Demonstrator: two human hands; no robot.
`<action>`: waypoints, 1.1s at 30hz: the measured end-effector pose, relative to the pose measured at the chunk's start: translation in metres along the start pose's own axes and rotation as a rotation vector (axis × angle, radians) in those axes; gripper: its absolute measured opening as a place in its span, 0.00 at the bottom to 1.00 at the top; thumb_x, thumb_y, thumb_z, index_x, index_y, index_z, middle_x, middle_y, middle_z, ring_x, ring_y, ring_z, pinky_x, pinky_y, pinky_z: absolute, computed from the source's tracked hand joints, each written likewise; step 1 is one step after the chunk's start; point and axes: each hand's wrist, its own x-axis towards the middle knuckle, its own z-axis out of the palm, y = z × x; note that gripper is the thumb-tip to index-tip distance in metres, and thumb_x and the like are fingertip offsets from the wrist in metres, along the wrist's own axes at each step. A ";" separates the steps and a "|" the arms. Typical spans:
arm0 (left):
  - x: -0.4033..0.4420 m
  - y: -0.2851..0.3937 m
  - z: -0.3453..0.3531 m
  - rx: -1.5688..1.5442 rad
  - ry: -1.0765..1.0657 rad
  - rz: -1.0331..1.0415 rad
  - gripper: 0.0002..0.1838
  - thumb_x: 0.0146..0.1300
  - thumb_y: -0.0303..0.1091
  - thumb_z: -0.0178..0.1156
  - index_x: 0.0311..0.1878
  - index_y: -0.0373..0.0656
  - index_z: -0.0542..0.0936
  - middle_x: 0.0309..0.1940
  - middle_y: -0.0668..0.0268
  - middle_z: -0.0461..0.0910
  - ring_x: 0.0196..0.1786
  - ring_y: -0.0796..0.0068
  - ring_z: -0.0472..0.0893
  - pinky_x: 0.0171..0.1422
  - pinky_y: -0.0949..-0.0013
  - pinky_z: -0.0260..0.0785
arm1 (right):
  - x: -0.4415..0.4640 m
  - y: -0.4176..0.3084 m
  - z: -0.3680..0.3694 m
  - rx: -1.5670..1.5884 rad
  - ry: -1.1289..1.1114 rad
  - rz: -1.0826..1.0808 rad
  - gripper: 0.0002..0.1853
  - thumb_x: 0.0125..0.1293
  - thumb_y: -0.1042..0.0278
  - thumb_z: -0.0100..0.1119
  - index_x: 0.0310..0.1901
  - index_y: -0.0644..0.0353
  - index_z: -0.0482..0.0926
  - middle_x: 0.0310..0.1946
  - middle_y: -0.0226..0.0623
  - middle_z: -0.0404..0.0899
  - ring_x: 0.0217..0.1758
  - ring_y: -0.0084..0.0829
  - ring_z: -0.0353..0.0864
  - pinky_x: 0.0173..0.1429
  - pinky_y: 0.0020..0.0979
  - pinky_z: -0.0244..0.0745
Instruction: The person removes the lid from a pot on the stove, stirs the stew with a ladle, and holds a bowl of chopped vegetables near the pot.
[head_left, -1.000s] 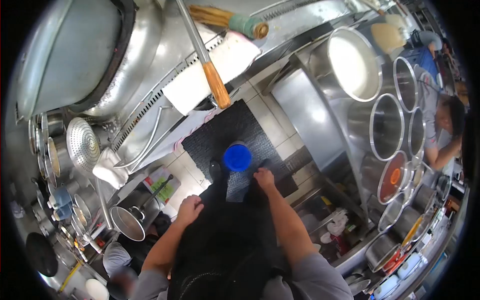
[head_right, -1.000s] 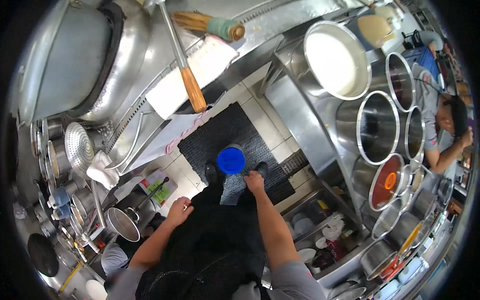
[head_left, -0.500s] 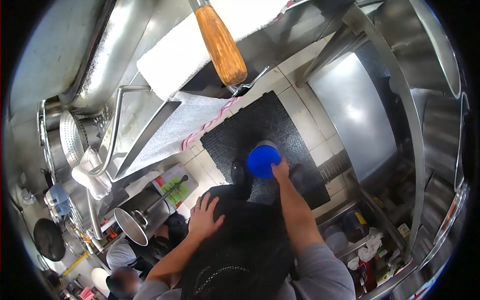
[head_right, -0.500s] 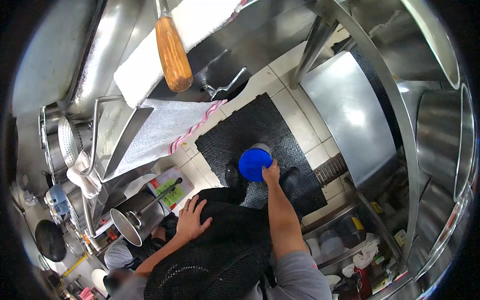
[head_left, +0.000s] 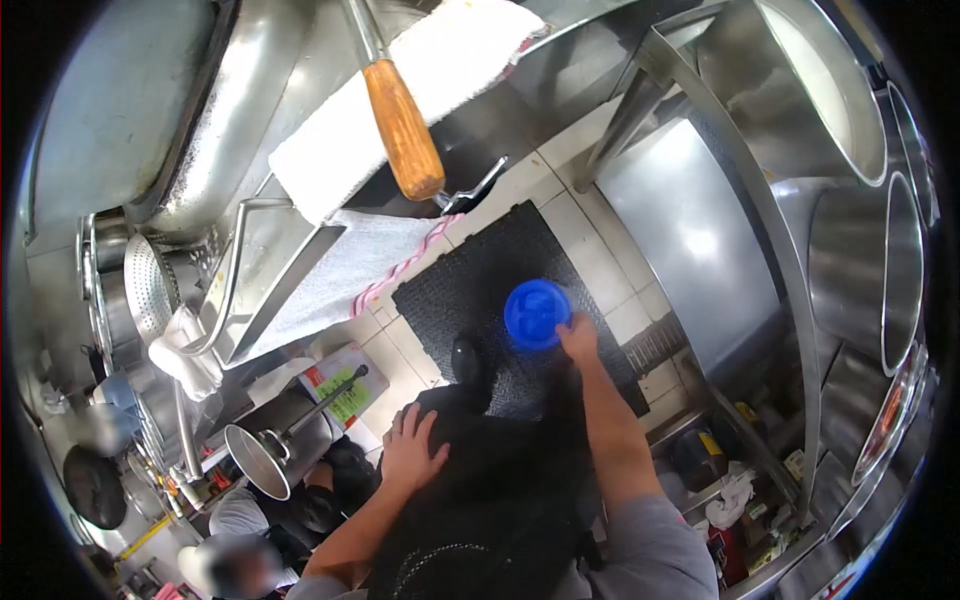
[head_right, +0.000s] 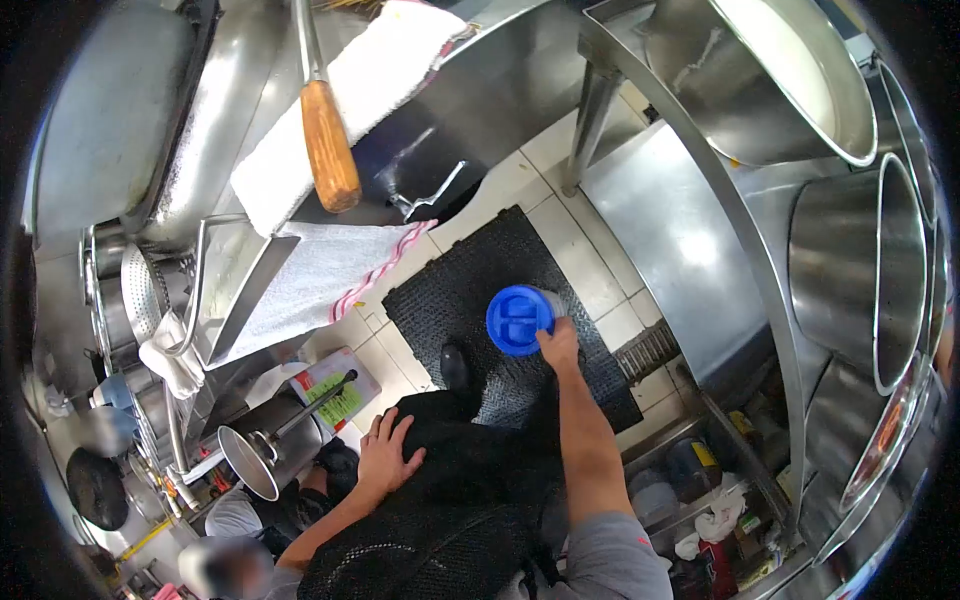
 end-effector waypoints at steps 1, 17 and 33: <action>-0.001 0.000 0.002 -0.008 0.008 -0.005 0.40 0.65 0.56 0.68 0.78 0.54 0.69 0.81 0.55 0.59 0.81 0.41 0.61 0.78 0.38 0.61 | -0.004 -0.002 -0.025 0.079 0.026 0.040 0.27 0.59 0.64 0.73 0.57 0.68 0.77 0.42 0.52 0.85 0.47 0.56 0.85 0.57 0.49 0.81; -0.023 0.038 0.001 -0.054 -0.047 -0.077 0.35 0.72 0.57 0.62 0.77 0.55 0.70 0.81 0.54 0.62 0.81 0.40 0.64 0.79 0.38 0.63 | 0.052 0.059 -0.290 1.368 0.392 0.448 0.16 0.75 0.58 0.60 0.50 0.65 0.80 0.39 0.39 0.83 0.43 0.34 0.86 0.42 0.30 0.83; -0.112 -0.080 -0.213 -0.785 1.330 -0.548 0.22 0.76 0.44 0.62 0.60 0.35 0.82 0.57 0.47 0.85 0.60 0.47 0.83 0.67 0.53 0.73 | -0.138 -0.040 -0.273 0.457 -0.396 -0.011 0.15 0.76 0.64 0.65 0.54 0.67 0.84 0.40 0.37 0.87 0.34 0.26 0.84 0.39 0.31 0.80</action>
